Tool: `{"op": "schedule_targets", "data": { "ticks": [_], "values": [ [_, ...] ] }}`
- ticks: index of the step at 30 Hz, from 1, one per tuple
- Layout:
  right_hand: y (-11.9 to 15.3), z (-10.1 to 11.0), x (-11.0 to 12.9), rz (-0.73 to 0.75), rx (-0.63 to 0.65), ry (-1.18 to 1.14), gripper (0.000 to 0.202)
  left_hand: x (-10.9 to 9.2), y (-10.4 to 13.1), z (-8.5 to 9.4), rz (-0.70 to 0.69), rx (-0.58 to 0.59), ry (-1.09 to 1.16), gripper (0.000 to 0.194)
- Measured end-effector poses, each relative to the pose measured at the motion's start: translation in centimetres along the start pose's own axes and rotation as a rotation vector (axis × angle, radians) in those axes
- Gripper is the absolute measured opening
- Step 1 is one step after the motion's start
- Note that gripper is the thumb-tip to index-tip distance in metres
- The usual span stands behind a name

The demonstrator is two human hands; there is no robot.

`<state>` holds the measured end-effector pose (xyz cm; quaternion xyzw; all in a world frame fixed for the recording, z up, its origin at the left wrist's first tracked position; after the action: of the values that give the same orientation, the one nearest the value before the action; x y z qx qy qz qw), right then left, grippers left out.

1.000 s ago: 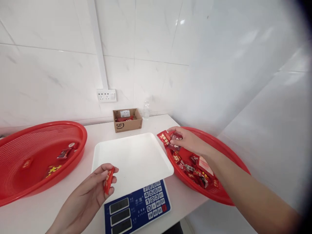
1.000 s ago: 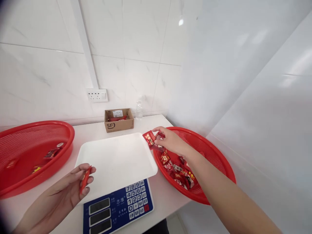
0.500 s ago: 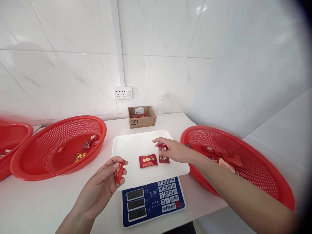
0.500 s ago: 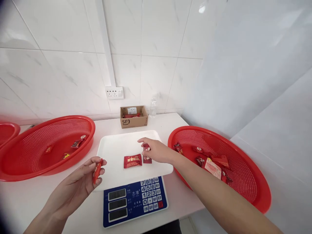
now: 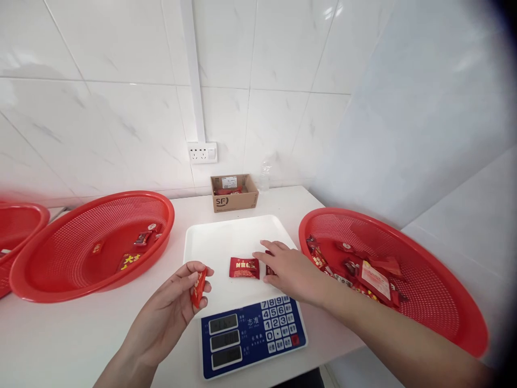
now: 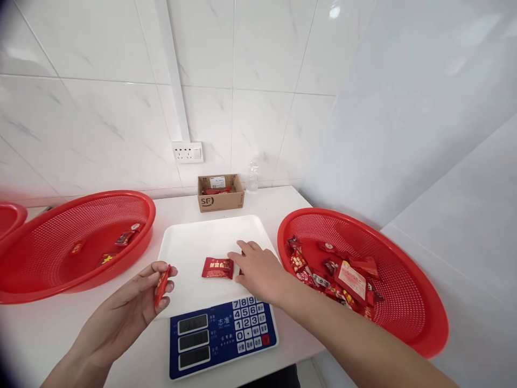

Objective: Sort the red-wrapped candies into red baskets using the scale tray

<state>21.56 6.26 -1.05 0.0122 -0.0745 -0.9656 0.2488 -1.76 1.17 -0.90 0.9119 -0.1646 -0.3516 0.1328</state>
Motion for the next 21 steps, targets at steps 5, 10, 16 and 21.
{"op": "schedule_targets", "data": {
  "ticks": [5, 10, 16, 21],
  "values": [
    [-0.7, -0.8, -0.6, 0.019, -0.019, -0.054, 0.055, -0.2, 0.0, 0.4, -0.024, -0.012, 0.007, 0.007],
    [-1.9, -0.8, 0.1, 0.031, -0.138, -0.072, 0.048, -0.1, 0.0, 0.3, -0.011, -0.011, 0.009, 0.006],
    [-1.8, -0.4, 1.5, 0.170, -0.147, -0.162, 0.043, 0.0, -0.1, 0.4, -0.001, -0.002, 0.003, 0.005],
    [-3.0, -1.3, 2.3, 0.160, -0.195, -0.120, 0.040, 0.2, -0.2, 0.4, 0.021, 0.000, 0.012, 0.007]
  ]
}}
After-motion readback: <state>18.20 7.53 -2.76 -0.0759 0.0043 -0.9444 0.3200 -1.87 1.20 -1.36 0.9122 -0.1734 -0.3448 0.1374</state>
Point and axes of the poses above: each hand's wrist, its own y-axis away from the middle knuckle, its own z-axis out of the back of the hand, x = y × z, the point moved 2 cm from there along -y, towards the middle knuckle, and after that the axes turned 14 degrees about y, right-handed, at the moved point
